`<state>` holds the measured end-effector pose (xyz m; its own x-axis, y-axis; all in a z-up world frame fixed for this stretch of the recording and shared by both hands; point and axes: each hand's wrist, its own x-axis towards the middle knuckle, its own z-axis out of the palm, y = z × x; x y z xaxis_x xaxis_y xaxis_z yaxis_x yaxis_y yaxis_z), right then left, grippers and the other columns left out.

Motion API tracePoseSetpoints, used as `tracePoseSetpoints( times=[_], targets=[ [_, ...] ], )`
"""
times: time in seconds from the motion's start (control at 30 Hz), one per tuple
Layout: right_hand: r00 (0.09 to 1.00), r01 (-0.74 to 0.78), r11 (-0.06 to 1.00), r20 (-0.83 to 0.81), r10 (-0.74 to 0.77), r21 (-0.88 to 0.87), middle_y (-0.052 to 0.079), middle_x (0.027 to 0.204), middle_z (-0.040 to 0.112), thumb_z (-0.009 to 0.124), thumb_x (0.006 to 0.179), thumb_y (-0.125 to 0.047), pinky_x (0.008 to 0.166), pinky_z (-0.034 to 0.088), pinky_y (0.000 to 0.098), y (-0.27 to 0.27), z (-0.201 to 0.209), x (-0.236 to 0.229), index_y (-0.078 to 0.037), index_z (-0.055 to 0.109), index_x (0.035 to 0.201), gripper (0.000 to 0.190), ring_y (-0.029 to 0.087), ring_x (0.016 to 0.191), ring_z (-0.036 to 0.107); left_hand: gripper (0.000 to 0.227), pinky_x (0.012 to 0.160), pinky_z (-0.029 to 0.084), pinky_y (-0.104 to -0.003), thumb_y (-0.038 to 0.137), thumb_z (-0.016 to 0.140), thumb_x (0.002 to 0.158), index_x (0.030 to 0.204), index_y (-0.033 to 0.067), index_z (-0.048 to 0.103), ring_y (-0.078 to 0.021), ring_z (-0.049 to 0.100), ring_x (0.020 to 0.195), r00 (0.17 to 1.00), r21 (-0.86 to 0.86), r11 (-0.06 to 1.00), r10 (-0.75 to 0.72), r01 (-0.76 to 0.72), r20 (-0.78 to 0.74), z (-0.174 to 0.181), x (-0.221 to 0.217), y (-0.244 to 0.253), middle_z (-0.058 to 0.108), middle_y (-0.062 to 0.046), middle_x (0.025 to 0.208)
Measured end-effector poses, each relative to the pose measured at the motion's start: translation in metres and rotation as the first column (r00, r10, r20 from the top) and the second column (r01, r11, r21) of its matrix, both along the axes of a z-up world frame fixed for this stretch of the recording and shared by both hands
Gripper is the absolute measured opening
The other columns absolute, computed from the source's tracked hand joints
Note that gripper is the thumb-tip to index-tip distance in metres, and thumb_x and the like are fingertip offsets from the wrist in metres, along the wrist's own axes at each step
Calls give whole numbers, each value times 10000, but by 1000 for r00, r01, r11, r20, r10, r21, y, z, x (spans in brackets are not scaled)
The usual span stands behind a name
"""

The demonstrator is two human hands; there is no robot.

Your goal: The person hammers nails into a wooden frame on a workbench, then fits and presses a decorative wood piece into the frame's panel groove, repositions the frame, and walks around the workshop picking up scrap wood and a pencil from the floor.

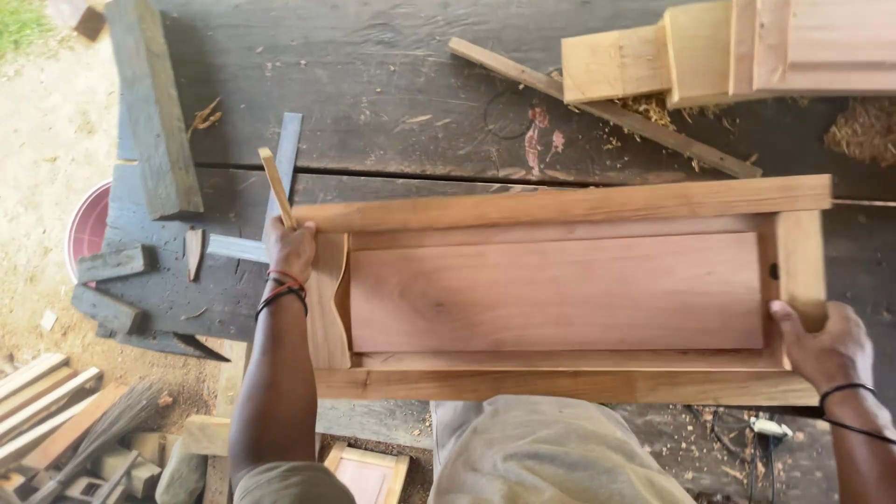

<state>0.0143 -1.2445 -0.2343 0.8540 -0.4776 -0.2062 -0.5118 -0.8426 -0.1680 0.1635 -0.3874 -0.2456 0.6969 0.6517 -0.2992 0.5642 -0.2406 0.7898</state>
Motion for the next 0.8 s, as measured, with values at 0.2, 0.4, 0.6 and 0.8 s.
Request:
tracePoseSetpoints(
  times=[0.2,0.4,0.6,0.8],
  targets=[
    [997,-39,999,-66,38,-20,247,1122,683,692,954,-660,957,514,536,63,6,-26,10,700,1112,689,403,1160,623,379,740,515,-382,154,754,897,1192,-4,575,-225,628,843,976,164,968,-168,190,-139,-47,-26,45,665,-128,975],
    [990,123,990,-84,-117,65,204,1095,696,703,895,-608,915,534,528,126,23,-31,-38,706,1134,618,378,1084,654,442,818,519,-413,189,761,930,1253,-37,562,-277,647,912,960,335,902,-234,273,-152,-58,-23,76,672,-182,1053],
    [985,166,985,-51,-163,55,174,1087,701,733,876,-593,891,538,511,164,37,-18,-46,694,1154,615,360,1052,665,524,921,504,-466,246,797,931,1281,-59,553,-373,656,1039,946,384,876,-203,291,-253,-49,-13,91,672,-249,1149],
    [942,300,948,-187,-278,104,188,1146,601,741,868,-579,867,546,500,203,49,-5,-52,646,1261,664,356,1053,646,525,932,502,-485,223,786,946,1284,-94,538,-400,648,1076,957,474,831,-252,291,-147,-48,-5,125,658,-257,1180]
  ],
)
